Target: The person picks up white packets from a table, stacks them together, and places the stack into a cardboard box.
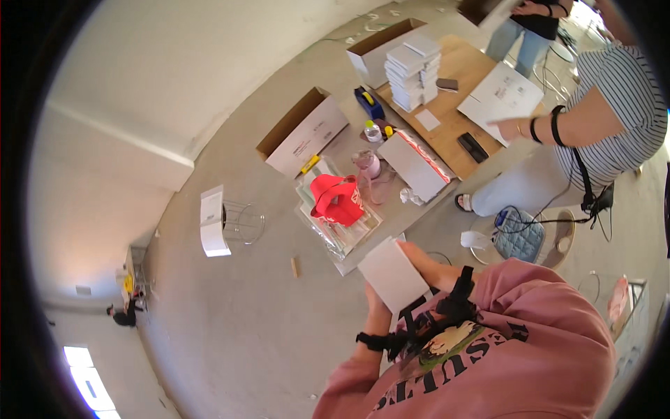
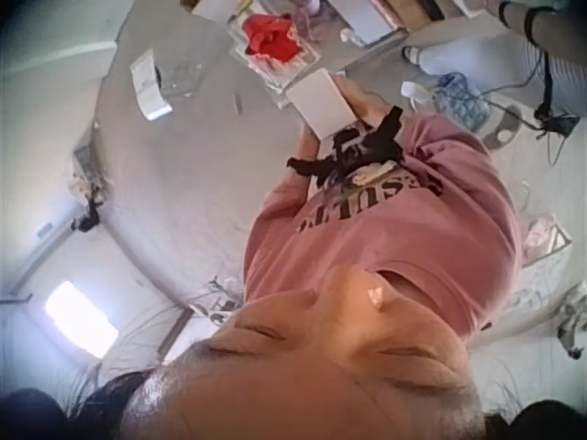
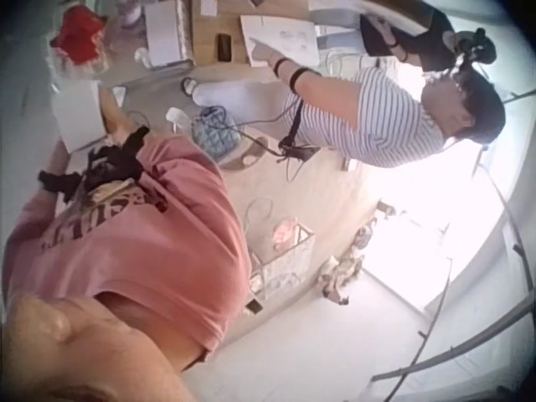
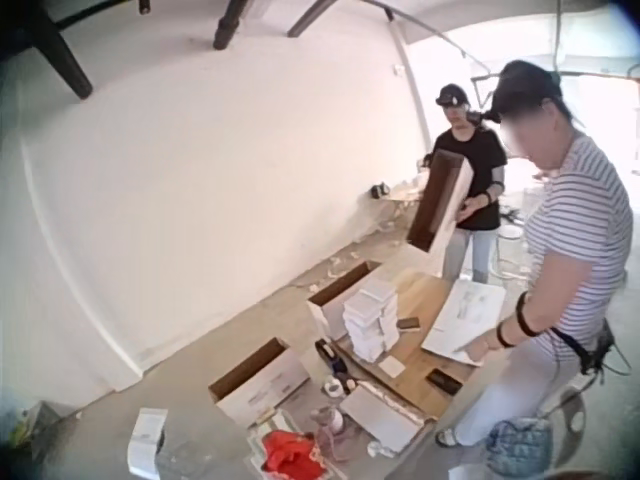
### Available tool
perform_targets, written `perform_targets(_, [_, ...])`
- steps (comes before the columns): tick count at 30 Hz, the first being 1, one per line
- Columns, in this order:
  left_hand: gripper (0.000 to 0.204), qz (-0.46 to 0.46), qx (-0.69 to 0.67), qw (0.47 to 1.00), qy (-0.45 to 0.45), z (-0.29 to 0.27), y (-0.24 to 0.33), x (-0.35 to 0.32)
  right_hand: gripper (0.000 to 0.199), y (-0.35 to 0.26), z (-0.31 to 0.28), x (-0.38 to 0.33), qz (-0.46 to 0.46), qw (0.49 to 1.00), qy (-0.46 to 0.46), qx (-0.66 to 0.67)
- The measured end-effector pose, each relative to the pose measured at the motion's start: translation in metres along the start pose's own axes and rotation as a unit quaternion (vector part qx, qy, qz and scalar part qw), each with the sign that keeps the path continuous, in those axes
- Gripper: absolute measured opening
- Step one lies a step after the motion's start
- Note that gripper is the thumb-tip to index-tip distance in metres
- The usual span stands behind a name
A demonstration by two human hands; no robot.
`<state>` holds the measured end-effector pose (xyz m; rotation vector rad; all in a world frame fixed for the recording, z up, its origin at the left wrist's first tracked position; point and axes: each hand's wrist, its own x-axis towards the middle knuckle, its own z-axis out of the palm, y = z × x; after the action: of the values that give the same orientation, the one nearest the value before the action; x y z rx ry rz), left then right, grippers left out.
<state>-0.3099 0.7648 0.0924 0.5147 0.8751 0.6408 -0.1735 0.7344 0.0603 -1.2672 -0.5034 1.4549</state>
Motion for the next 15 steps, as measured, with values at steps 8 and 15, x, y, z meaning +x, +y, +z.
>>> perform_targets(8, [0.043,-0.130,0.032,0.981,-0.140,0.097,0.021,0.125,0.033,-0.070,-0.085,0.050,-0.062,0.982,0.161,0.072])
perform_targets(15, [0.047,-0.186,0.065,0.968,-0.154,0.179,-0.012,0.243,0.038,-0.111,-0.187,0.111,-0.018,0.944,0.208,0.257])
